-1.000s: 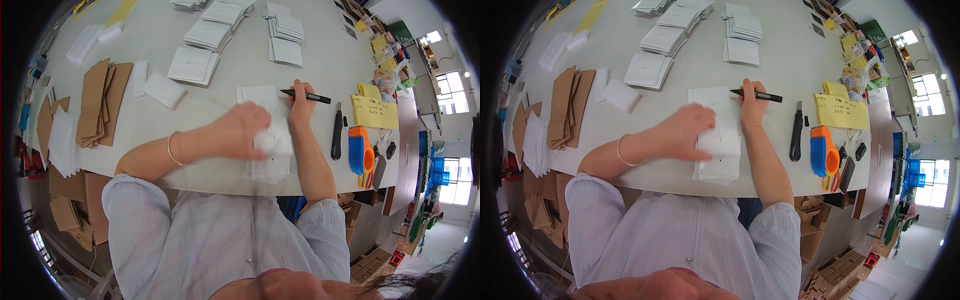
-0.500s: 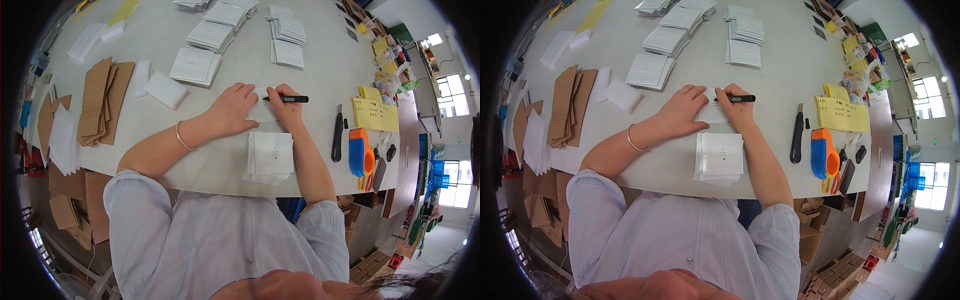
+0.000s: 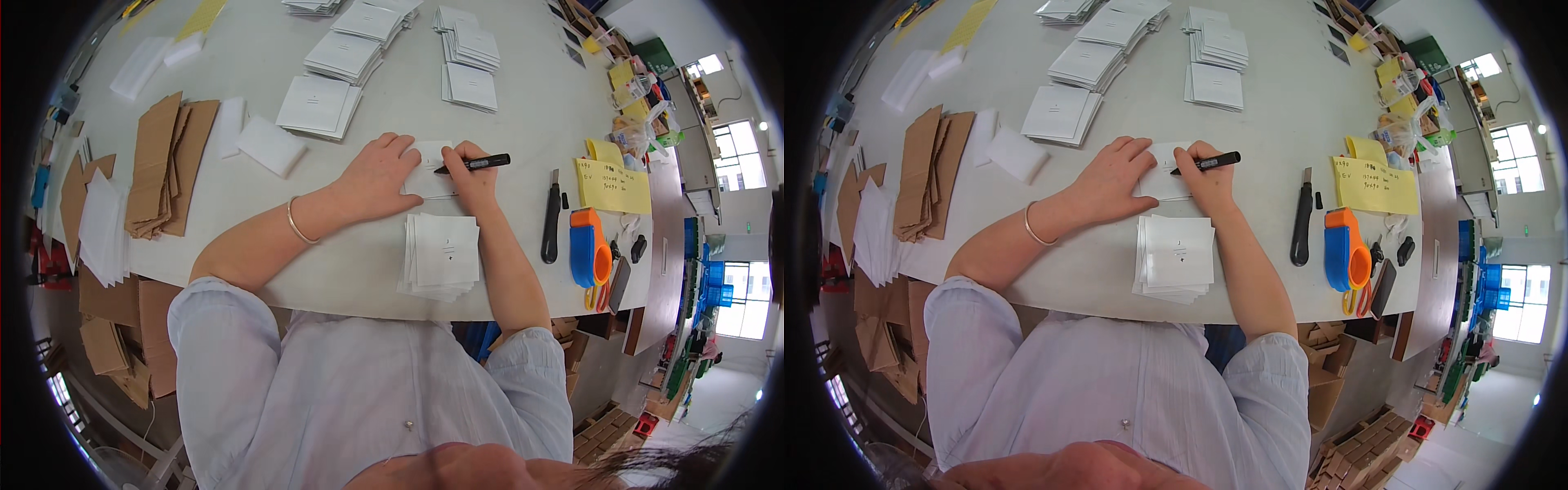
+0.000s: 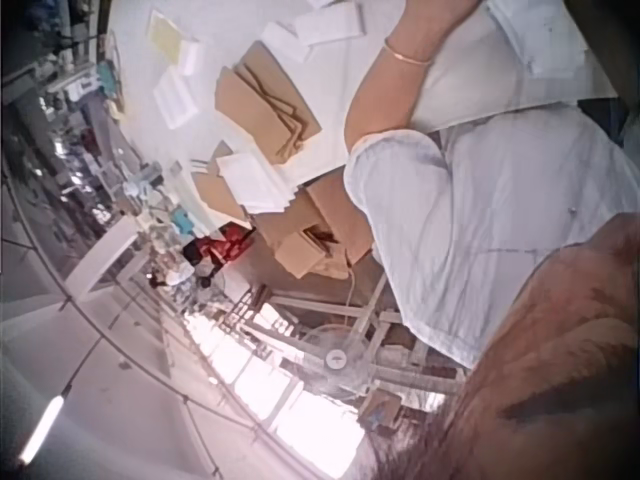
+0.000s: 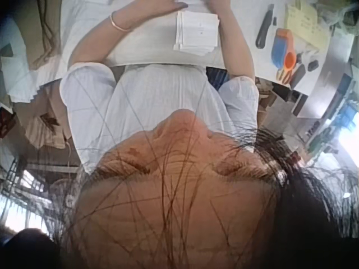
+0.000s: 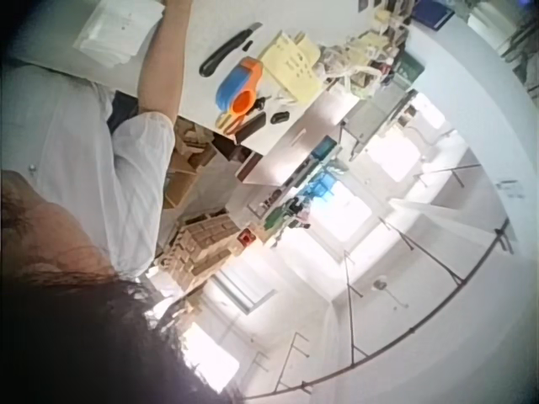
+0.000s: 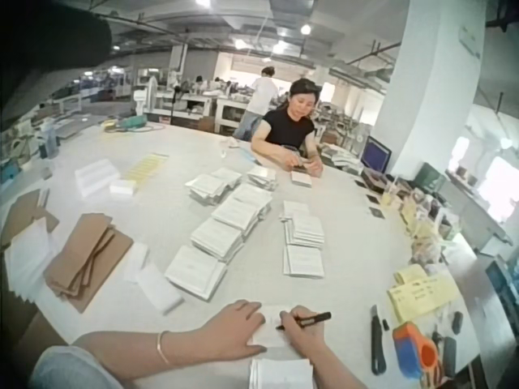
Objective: Assembling, marking, and packaging electronic components at a factory workbench.
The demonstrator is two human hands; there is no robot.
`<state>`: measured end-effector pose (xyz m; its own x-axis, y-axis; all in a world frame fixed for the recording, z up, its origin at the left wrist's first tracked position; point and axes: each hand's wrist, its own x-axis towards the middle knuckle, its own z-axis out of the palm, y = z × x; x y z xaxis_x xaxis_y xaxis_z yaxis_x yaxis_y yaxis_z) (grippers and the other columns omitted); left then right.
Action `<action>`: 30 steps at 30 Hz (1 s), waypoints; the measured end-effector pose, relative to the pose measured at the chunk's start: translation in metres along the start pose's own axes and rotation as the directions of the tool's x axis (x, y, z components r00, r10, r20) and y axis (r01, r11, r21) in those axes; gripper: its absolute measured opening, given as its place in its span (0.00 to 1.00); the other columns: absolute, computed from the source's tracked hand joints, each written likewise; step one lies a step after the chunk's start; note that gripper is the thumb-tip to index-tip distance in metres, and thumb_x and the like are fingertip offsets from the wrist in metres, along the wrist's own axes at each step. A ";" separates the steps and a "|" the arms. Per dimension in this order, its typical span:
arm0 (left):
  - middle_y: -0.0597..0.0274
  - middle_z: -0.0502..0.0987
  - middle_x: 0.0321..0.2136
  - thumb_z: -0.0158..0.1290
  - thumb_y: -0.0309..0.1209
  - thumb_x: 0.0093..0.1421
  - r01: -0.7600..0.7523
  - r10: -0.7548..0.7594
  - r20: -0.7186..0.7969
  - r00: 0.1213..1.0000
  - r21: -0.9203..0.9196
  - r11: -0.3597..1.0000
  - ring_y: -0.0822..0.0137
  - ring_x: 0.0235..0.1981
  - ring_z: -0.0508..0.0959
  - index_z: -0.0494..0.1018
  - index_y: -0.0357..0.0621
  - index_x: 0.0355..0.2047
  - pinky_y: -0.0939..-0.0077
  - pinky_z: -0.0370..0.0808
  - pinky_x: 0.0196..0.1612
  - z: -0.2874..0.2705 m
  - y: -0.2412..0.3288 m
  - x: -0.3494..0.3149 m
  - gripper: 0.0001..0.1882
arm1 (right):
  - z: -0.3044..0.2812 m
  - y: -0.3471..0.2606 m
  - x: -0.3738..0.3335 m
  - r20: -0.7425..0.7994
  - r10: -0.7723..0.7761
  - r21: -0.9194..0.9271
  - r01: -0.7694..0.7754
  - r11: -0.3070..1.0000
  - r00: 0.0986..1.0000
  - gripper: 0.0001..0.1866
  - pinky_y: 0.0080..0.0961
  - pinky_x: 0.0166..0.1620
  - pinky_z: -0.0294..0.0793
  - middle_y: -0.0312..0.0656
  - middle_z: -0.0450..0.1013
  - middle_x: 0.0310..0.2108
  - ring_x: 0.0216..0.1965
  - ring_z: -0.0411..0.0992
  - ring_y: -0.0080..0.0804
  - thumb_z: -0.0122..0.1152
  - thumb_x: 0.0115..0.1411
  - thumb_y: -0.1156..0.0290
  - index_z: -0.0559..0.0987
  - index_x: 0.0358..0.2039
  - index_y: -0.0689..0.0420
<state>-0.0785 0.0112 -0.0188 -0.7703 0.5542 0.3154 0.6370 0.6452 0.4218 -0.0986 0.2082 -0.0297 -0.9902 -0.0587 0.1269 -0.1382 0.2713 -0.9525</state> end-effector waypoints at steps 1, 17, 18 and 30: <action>0.45 0.67 0.49 0.61 0.40 0.44 -0.002 0.002 -0.004 1.000 0.000 1.000 0.50 0.51 0.66 0.69 0.35 0.40 0.61 0.67 0.53 0.001 -0.001 0.000 0.27 | 0.000 0.001 0.000 -0.001 0.003 -0.001 -0.003 1.000 1.000 0.13 0.19 0.25 0.59 0.30 0.64 0.16 0.21 0.58 0.16 0.62 0.54 0.71 0.70 0.17 0.60; 0.46 0.66 0.50 0.60 0.42 0.44 0.004 -0.004 0.000 1.000 0.012 1.000 0.51 0.52 0.65 0.69 0.36 0.40 0.62 0.65 0.54 0.002 -0.001 0.001 0.27 | 0.003 0.002 -0.002 0.009 -0.041 -0.006 0.041 0.999 0.999 0.13 0.19 0.24 0.58 0.30 0.64 0.15 0.20 0.57 0.15 0.61 0.54 0.72 0.69 0.16 0.60; 0.46 0.66 0.50 0.61 0.42 0.44 0.012 -0.012 0.008 1.000 0.006 1.000 0.51 0.52 0.65 0.69 0.36 0.40 0.62 0.65 0.54 0.001 0.000 0.001 0.27 | 0.003 0.003 -0.002 0.018 -0.045 -0.008 0.045 0.999 0.999 0.13 0.19 0.24 0.58 0.30 0.64 0.15 0.20 0.57 0.15 0.61 0.53 0.72 0.69 0.16 0.61; 0.49 0.70 0.41 0.62 0.42 0.41 0.044 -0.045 0.000 0.999 -0.197 0.979 0.50 0.46 0.67 0.68 0.38 0.35 0.63 0.67 0.51 -0.024 0.005 0.005 0.26 | -0.013 0.002 0.009 -0.383 0.164 0.447 0.028 0.894 0.909 0.14 0.15 0.21 0.56 0.32 0.65 0.17 0.17 0.58 0.15 0.61 0.55 0.67 0.69 0.16 0.56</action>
<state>-0.0800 0.0050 0.0057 -0.7984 0.5243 0.2962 0.5837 0.5529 0.5947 -0.1082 0.2206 -0.0271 -0.9310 0.3592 0.0655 -0.1412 -0.1888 -0.9718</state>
